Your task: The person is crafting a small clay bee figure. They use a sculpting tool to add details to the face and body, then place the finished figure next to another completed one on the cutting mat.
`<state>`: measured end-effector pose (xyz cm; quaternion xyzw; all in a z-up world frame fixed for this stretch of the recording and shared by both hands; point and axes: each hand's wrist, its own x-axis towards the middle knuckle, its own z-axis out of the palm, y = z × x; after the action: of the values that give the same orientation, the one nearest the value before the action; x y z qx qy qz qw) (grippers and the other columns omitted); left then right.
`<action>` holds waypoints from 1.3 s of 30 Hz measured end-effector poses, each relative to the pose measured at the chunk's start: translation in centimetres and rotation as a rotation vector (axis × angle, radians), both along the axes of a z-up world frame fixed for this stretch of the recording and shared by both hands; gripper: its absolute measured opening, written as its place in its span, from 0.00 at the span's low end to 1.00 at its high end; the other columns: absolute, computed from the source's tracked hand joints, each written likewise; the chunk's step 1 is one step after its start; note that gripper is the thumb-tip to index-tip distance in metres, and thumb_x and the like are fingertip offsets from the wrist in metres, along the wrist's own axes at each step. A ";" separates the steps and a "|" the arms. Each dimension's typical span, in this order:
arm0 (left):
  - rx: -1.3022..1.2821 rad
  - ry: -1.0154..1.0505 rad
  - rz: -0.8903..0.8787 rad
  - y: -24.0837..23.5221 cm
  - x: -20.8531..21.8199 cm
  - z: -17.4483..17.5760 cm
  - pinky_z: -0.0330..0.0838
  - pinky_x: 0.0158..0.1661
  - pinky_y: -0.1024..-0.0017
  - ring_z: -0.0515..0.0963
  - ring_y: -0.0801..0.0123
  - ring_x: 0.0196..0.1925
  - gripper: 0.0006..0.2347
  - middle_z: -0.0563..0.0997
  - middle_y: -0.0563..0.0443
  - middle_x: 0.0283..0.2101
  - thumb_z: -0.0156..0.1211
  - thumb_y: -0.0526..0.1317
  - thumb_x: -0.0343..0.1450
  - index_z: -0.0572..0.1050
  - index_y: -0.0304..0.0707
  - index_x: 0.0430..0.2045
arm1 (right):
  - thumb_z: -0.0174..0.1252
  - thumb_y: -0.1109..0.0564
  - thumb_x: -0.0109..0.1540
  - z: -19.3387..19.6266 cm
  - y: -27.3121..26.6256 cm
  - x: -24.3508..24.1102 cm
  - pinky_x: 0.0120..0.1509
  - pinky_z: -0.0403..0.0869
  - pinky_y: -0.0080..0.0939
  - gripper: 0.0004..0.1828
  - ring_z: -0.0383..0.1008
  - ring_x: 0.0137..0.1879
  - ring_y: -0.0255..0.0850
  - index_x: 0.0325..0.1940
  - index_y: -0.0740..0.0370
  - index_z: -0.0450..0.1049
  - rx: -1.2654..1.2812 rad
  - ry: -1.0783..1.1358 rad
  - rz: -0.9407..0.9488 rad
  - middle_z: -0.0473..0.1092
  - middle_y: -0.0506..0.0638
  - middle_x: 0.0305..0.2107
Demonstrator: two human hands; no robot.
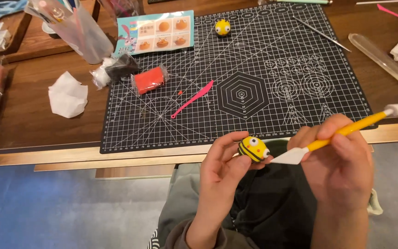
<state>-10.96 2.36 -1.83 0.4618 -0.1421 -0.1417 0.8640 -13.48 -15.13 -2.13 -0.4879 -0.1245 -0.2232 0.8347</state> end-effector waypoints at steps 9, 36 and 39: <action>0.156 -0.005 0.005 0.7 0.0 -0.1 0.74 0.44 0.78 0.85 0.58 0.37 0.13 0.78 0.42 0.47 0.56 0.36 0.70 0.71 0.34 0.48 | 0.42 0.54 0.67 -0.5 0.7 0.4 0.39 0.67 0.42 0.07 0.67 0.26 0.44 0.40 0.57 0.65 -0.058 0.071 -0.011 0.67 0.54 0.17; 0.062 -0.016 -0.062 1.1 0.0 0.4 0.77 0.47 0.71 0.83 0.58 0.39 0.15 0.79 0.39 0.40 0.55 0.36 0.71 0.69 0.27 0.50 | 0.42 0.54 0.67 -0.8 1.0 1.1 0.36 0.58 0.40 0.09 0.59 0.23 0.38 0.38 0.55 0.68 0.164 0.138 0.051 0.65 0.52 0.16; 0.074 -0.007 -0.035 1.0 -0.1 0.3 0.78 0.46 0.71 0.83 0.57 0.39 0.15 0.79 0.39 0.43 0.57 0.34 0.70 0.70 0.27 0.49 | 0.43 0.54 0.67 -0.7 1.1 0.9 0.39 0.62 0.42 0.07 0.64 0.26 0.41 0.38 0.56 0.65 0.064 0.108 0.024 0.66 0.52 0.18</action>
<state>-11.04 3.32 -1.57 0.4914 -0.1481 -0.1604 0.8431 -12.62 -14.02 -2.80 -0.4707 -0.0780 -0.1906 0.8579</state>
